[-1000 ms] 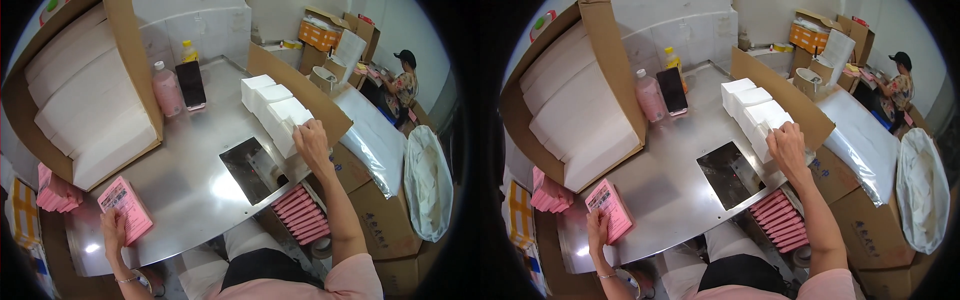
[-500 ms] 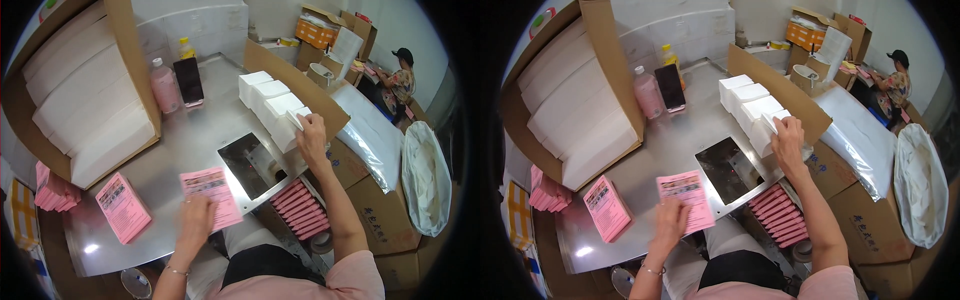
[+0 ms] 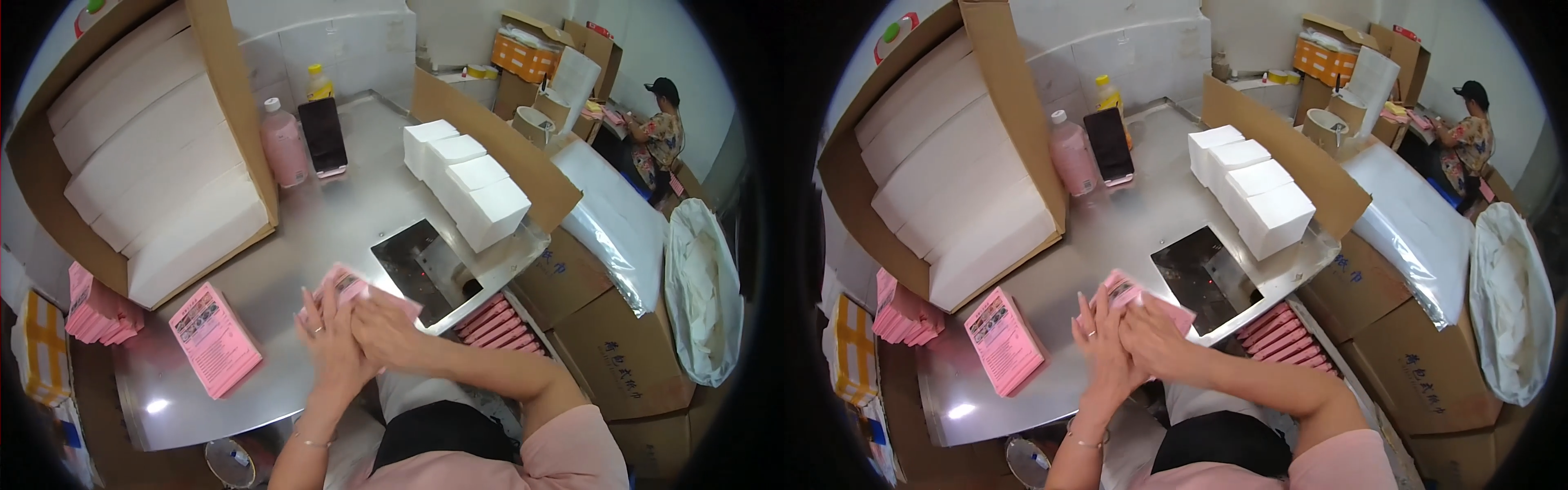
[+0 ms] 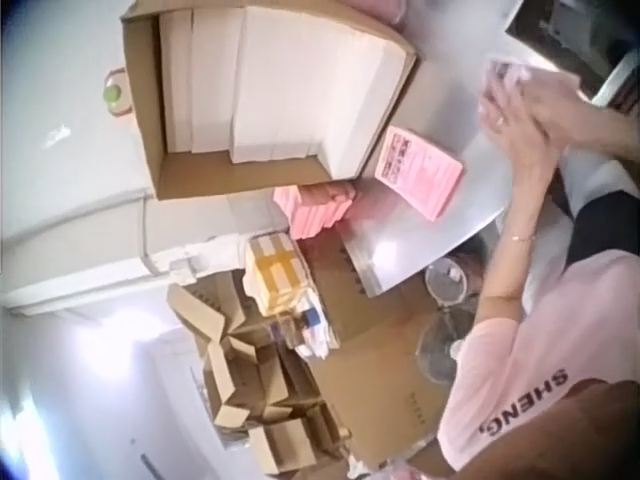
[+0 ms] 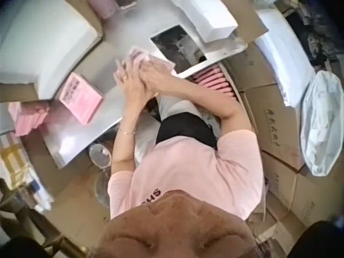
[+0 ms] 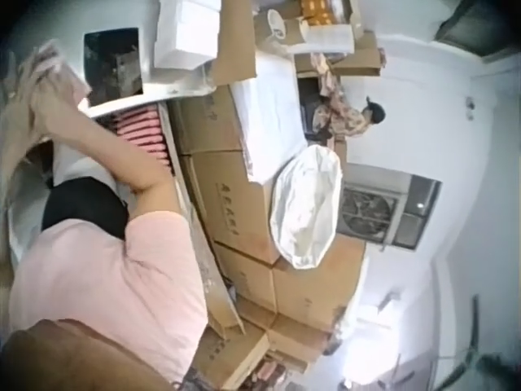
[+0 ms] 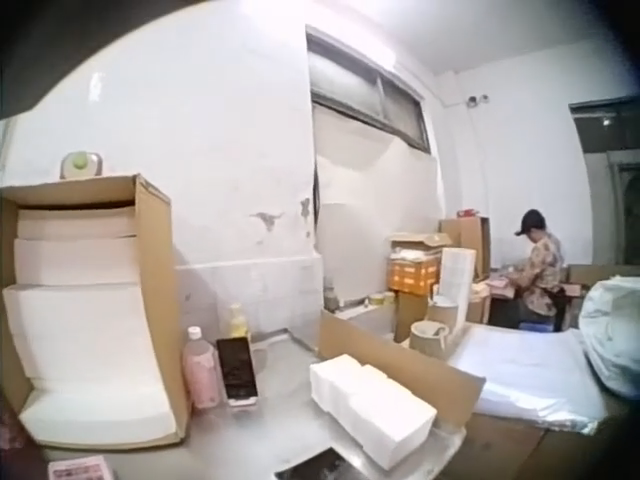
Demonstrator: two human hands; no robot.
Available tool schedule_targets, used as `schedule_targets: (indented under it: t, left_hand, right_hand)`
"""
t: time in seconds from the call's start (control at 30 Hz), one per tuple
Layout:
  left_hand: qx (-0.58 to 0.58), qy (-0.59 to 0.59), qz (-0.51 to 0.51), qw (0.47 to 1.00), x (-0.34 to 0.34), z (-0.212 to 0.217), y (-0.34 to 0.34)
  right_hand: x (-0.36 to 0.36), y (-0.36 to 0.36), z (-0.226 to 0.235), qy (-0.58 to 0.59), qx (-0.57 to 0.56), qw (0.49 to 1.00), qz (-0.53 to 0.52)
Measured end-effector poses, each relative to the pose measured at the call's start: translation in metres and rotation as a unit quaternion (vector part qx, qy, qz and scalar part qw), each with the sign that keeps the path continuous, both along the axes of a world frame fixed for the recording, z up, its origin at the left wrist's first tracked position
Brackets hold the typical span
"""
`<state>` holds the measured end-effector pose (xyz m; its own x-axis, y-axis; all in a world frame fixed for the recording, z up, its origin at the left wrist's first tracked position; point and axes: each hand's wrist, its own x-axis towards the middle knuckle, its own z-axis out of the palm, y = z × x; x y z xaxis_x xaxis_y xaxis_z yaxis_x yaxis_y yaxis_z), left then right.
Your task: Folding pink instruction sheets and inserting them into a machine slot for packaging.
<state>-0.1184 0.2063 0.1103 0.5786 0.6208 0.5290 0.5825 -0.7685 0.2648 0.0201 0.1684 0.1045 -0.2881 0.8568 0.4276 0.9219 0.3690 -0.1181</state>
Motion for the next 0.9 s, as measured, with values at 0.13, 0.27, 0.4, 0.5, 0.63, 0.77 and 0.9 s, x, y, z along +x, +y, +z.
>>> schedule_targets:
  t: [0.13, 0.27, 0.4, 0.5, 0.63, 0.77, 0.9]
  left_hand:
    - [-0.011, 0.076, -0.025, 0.997, -0.017, -0.002, 0.001]
    - [-0.007, 0.057, 0.055, 0.997, 0.003, 0.002, -0.007]
    - [0.066, 0.031, 0.018, 0.997, -0.003, 0.002, 0.004]
    - [0.030, 0.056, -0.012, 0.998, -0.006, 0.015, -0.003]
    - [0.001, 0.072, -0.025, 0.997, -0.004, 0.001, 0.000]
    - [-0.011, 0.057, -0.039, 0.998, -0.003, -0.001, -0.001]
    - [-0.015, 0.044, -0.048, 0.998, 0.001, 0.000, -0.001]
  right_hand:
    - [0.074, -0.029, 0.050, -0.009, 0.184, 0.966, -0.183]
    - [0.167, -0.040, 0.067, -0.134, 0.232, 0.873, -0.407]
    - [0.190, -0.041, 0.050, -0.009, 0.157, 0.910, -0.384]
    - [0.192, -0.043, 0.052, 0.022, 0.151, 0.909, -0.389]
    - [0.189, -0.041, 0.050, 0.031, 0.188, 0.911, -0.366]
    - [0.192, -0.039, 0.050, 0.052, 0.193, 0.908, -0.368]
    - [0.197, -0.043, 0.054, 0.055, 0.154, 0.912, -0.376]
